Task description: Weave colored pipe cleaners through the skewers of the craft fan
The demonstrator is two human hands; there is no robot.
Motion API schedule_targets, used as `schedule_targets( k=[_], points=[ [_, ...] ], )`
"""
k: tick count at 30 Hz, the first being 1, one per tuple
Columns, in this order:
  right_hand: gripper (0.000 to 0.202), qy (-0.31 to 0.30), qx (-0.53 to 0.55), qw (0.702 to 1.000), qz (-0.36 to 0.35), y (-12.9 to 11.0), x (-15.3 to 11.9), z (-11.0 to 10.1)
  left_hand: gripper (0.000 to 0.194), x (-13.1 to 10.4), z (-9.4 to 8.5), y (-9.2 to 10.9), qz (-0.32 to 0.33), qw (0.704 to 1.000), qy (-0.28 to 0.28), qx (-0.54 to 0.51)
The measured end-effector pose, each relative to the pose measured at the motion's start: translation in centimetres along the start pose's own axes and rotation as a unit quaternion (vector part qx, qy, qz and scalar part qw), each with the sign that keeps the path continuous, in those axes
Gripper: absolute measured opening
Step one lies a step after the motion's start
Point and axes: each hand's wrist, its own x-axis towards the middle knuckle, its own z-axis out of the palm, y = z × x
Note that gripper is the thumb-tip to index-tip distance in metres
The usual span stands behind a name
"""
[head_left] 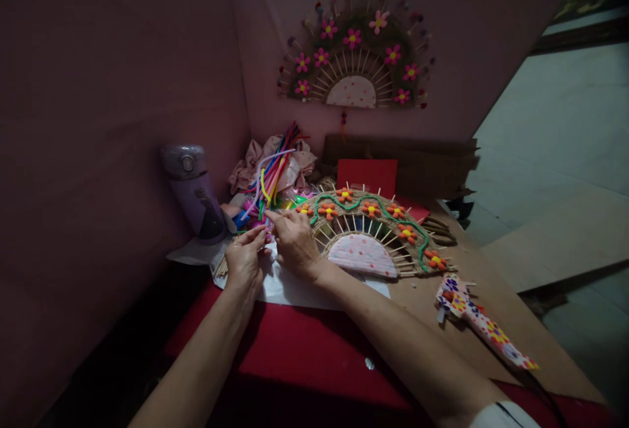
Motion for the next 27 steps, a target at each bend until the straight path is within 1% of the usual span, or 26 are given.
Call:
schedule_targets(
  k=[6,12,15,17,21,27],
  points=[
    [0.06,-0.002,-0.003,1.0,0.009,0.0,0.1,0.2,0.023,-0.1,0.1,0.0,-0.018,0.999,0.004,-0.031],
    [0.062,-0.004,0.005,1.0,0.004,0.3,0.0,0.4,0.022,-0.7,0.4,-0.1,-0.024,0.999,-0.021,-0.041],
    [0.064,0.007,0.007,1.0,0.0,0.4,0.0,0.4,0.023,-1.0,0.6,0.0,0.002,1.0,-0.011,-0.026],
    [0.066,0.011,0.006,1.0,-0.003,0.4,0.1,0.4,0.026,-1.2,0.6,0.2,0.016,1.0,-0.004,-0.015],
    [0.064,0.008,-0.001,1.0,-0.002,0.4,0.0,0.4,0.035,-1.2,0.4,0.4,0.021,1.0,0.002,-0.006],
    [0.063,0.016,0.01,1.0,-0.01,0.5,-0.1,0.4,0.027,-0.8,0.4,0.4,0.002,1.0,0.018,-0.004]
  ],
)
